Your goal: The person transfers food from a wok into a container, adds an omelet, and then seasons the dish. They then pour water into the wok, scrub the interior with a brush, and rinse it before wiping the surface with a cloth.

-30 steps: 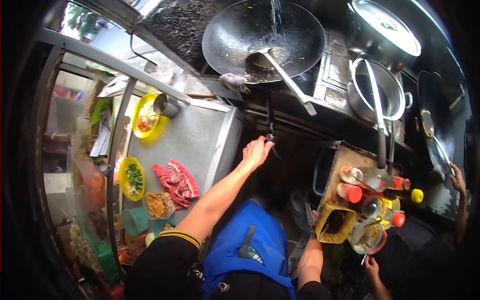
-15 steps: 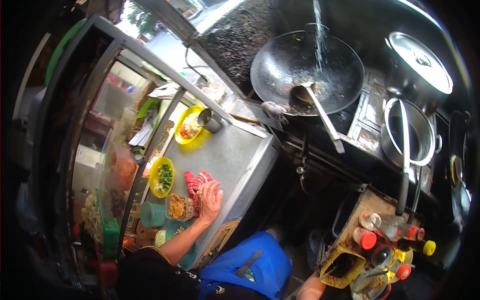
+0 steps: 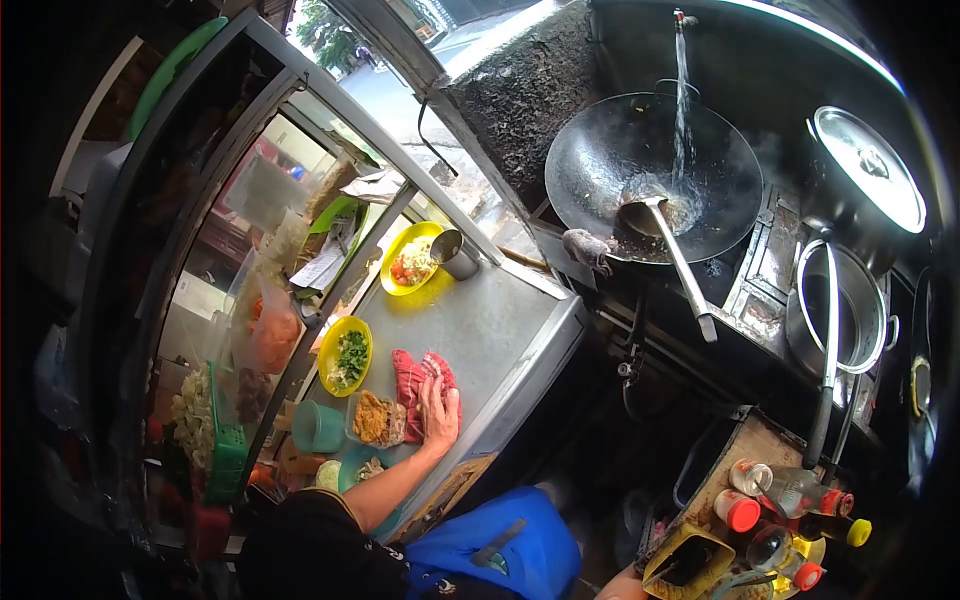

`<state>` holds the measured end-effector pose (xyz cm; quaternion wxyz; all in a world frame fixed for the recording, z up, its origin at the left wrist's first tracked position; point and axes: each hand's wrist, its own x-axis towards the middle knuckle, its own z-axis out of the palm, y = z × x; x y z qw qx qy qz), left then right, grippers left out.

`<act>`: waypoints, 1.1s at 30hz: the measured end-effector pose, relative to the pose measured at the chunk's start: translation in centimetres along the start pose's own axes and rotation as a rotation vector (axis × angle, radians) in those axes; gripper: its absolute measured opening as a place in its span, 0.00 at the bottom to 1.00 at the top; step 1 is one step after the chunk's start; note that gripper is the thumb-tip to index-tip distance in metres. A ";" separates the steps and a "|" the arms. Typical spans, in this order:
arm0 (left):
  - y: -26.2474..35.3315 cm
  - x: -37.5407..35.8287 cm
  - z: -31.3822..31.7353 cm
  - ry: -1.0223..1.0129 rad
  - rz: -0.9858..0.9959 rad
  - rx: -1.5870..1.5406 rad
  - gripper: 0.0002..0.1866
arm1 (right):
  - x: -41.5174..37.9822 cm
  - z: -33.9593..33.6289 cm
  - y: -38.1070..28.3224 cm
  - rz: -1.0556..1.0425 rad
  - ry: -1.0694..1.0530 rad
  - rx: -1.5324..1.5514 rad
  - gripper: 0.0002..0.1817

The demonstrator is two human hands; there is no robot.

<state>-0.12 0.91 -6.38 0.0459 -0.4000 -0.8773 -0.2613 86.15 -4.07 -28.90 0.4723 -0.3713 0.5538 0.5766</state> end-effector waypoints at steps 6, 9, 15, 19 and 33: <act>-0.6 0.0 0.8 0.088 0.040 0.026 0.29 | 9.1 -1.6 18.2 -0.255 -0.016 -0.367 0.17; 0.0 0.1 0.6 0.134 0.044 0.034 0.29 | 12.7 -3.0 25.5 -0.399 -0.027 -0.532 0.19; 0.3 0.2 0.8 0.214 0.047 0.035 0.27 | 16.3 -7.6 30.7 -0.493 -0.107 -0.559 0.22; 0.5 0.2 1.0 0.250 0.036 0.053 0.26 | 5.3 -4.6 39.8 -0.366 -0.159 -0.402 0.23; 1.0 0.0 -0.1 0.210 -0.018 -0.011 0.23 | -15.7 4.7 51.4 0.119 -0.376 -1.349 0.24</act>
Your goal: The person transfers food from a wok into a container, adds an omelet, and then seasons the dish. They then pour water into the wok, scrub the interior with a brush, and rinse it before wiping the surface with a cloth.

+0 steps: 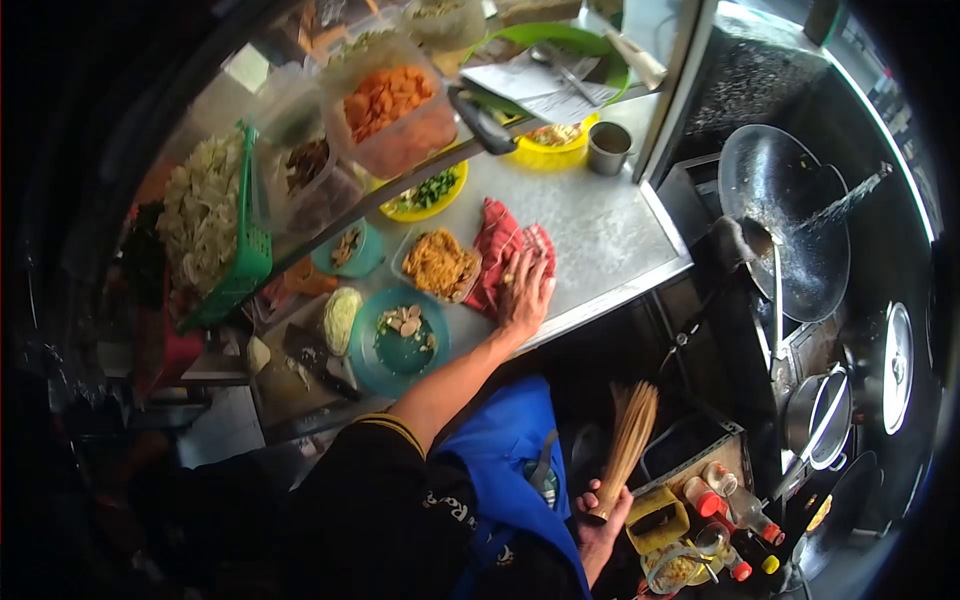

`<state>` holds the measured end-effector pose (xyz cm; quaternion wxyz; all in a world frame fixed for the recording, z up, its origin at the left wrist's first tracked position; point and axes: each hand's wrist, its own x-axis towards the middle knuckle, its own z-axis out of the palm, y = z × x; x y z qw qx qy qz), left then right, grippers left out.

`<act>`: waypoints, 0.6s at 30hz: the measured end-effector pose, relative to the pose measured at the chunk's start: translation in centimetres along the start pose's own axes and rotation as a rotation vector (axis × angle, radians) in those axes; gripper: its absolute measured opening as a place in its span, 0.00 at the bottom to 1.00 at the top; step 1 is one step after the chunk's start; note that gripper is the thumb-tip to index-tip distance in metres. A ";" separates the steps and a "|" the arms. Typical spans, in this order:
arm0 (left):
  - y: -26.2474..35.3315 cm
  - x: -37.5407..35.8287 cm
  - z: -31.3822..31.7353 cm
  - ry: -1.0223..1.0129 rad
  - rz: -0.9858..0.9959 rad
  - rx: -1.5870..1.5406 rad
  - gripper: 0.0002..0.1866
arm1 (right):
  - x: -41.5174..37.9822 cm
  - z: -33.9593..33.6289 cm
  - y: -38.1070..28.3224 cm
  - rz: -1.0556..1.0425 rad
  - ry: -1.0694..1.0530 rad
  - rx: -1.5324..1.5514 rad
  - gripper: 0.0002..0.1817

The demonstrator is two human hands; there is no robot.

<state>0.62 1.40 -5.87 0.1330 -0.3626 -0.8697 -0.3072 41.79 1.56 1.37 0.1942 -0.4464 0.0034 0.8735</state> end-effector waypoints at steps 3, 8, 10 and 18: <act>-0.5 -0.2 0.1 0.003 -0.020 -0.001 0.22 | -2.2 1.0 -1.6 -0.093 0.015 -0.193 0.25; -0.3 0.1 0.2 0.073 -0.060 -0.053 0.18 | -5.1 2.9 -3.9 -0.276 0.041 -0.404 0.25; -0.4 0.3 0.2 0.092 -0.067 -0.064 0.16 | -6.6 3.3 -4.8 -0.322 0.044 -0.518 0.26; -1.6 0.6 1.7 0.128 -0.065 -0.145 0.09 | -10.0 2.7 -8.5 -0.543 -0.196 -0.570 0.35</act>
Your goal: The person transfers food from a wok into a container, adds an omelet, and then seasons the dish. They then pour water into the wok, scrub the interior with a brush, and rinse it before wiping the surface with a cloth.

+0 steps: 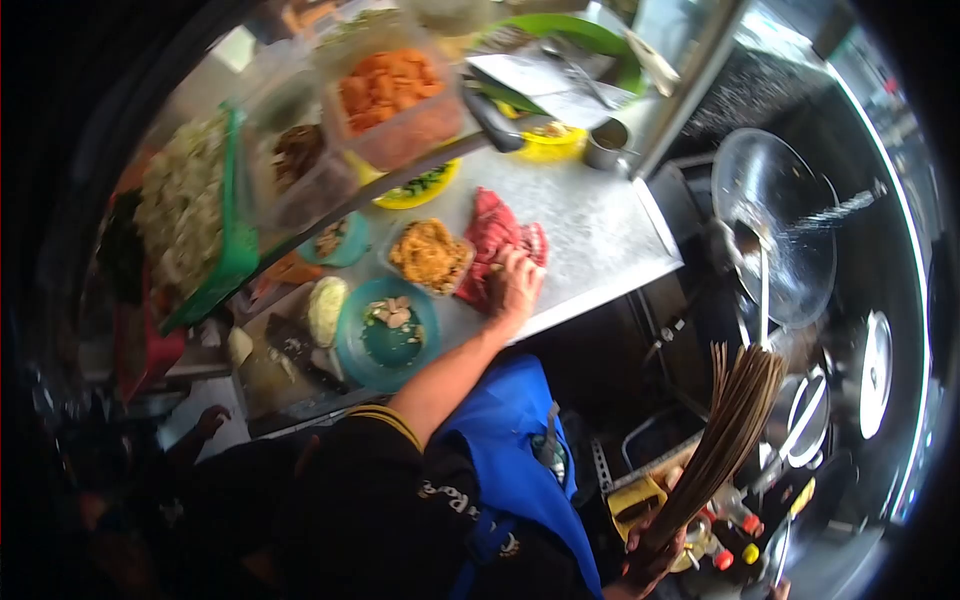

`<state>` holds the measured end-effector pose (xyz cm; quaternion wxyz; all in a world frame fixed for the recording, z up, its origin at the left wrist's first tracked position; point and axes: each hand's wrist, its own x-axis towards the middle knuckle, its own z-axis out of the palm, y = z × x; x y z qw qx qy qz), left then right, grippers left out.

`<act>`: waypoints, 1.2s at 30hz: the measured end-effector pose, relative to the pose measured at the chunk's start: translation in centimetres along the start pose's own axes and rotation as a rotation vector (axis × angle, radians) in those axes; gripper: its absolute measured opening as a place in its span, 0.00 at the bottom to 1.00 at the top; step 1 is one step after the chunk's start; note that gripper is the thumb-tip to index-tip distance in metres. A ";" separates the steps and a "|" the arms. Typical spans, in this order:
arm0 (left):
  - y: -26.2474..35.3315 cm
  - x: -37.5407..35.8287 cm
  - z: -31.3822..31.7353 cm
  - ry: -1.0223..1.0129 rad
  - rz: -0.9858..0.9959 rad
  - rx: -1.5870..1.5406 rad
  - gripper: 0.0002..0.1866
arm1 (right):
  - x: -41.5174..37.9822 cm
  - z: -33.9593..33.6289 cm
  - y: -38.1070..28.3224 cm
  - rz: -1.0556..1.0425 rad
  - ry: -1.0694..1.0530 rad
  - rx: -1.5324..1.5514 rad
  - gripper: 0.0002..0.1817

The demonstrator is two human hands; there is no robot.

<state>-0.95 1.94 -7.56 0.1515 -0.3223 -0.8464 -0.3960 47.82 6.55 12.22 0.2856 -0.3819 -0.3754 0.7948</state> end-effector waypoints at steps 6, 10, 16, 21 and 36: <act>1.1 -0.1 -0.5 -0.081 0.000 -0.066 0.11 | 2.1 4.2 -4.7 -0.269 0.185 -0.078 0.36; 1.4 0.0 -1.2 -0.150 0.000 0.025 0.10 | 6.1 6.6 -8.0 -0.414 0.217 -0.104 0.35; 3.9 2.3 -0.4 -0.116 -0.064 0.029 0.10 | 12.2 10.2 -14.1 -0.516 0.307 -0.341 0.34; 10.6 7.3 1.4 -0.207 -0.084 -0.298 0.09 | 19.0 11.8 -19.5 -0.713 0.331 -0.476 0.29; 13.9 10.5 -0.3 -0.509 -0.218 -0.454 0.11 | 50.5 6.3 -37.3 -0.942 0.490 -1.063 0.39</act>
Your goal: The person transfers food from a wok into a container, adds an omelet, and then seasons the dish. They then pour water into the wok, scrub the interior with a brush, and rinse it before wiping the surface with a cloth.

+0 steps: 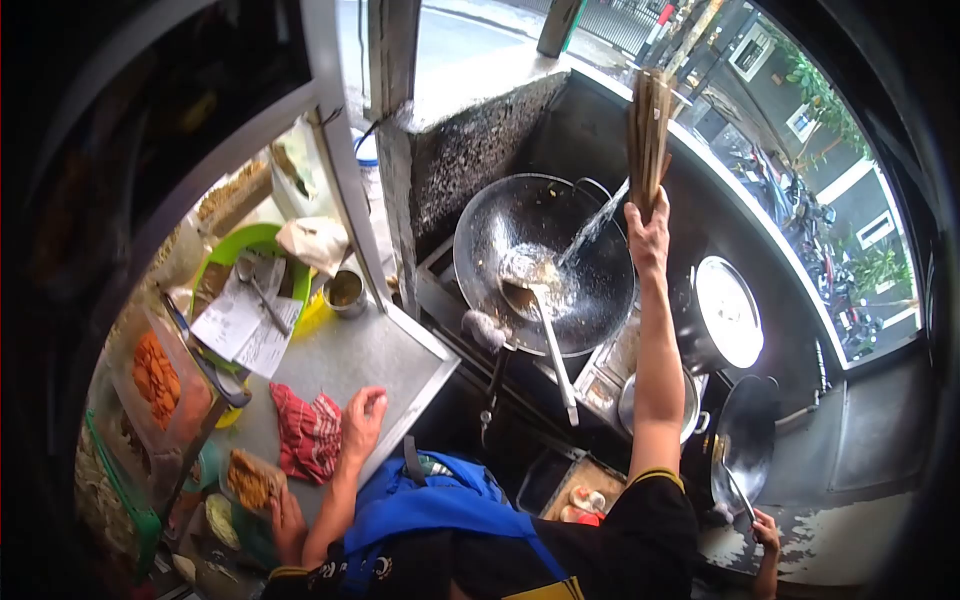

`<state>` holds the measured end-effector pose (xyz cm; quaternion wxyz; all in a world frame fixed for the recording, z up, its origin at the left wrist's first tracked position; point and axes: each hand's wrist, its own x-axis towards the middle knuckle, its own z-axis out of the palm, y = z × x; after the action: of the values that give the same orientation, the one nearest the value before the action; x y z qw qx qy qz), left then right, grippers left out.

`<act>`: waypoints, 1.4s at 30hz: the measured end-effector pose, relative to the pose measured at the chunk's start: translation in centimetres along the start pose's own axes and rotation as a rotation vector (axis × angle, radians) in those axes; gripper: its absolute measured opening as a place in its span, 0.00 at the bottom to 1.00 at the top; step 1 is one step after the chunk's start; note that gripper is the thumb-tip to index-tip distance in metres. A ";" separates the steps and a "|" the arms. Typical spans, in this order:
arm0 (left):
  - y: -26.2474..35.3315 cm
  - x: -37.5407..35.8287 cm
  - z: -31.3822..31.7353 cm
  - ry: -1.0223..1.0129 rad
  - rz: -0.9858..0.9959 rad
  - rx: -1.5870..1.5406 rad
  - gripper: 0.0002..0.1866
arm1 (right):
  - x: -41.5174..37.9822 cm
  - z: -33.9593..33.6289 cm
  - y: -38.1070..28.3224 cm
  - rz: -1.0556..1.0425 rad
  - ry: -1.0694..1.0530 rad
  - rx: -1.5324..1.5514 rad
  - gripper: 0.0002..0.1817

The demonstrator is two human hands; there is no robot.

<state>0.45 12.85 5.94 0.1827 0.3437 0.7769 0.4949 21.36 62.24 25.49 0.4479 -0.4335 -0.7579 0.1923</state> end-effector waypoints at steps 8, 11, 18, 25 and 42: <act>1.2 -1.8 0.8 0.003 -0.143 0.038 0.13 | 6.6 4.0 7.1 0.016 0.154 -0.491 0.39; 1.5 -2.0 1.7 0.002 -0.171 0.012 0.13 | 6.9 3.2 9.5 0.104 0.209 -0.440 0.39; 5.7 0.7 4.9 -0.139 -0.040 0.036 0.12 | 10.0 2.1 13.2 0.290 0.011 0.743 0.32; 15.4 3.4 11.5 -0.646 0.329 0.023 0.14 | 9.8 1.7 12.9 0.280 0.085 0.855 0.26; 16.9 1.2 24.5 -1.200 1.002 0.586 0.26 | 9.4 -0.2 9.9 0.201 0.087 0.739 0.24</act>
<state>20.88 34.07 10.31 0.2271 0.8874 0.4002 0.0283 24.18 75.48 23.71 0.5847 -0.3225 -0.5715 0.4769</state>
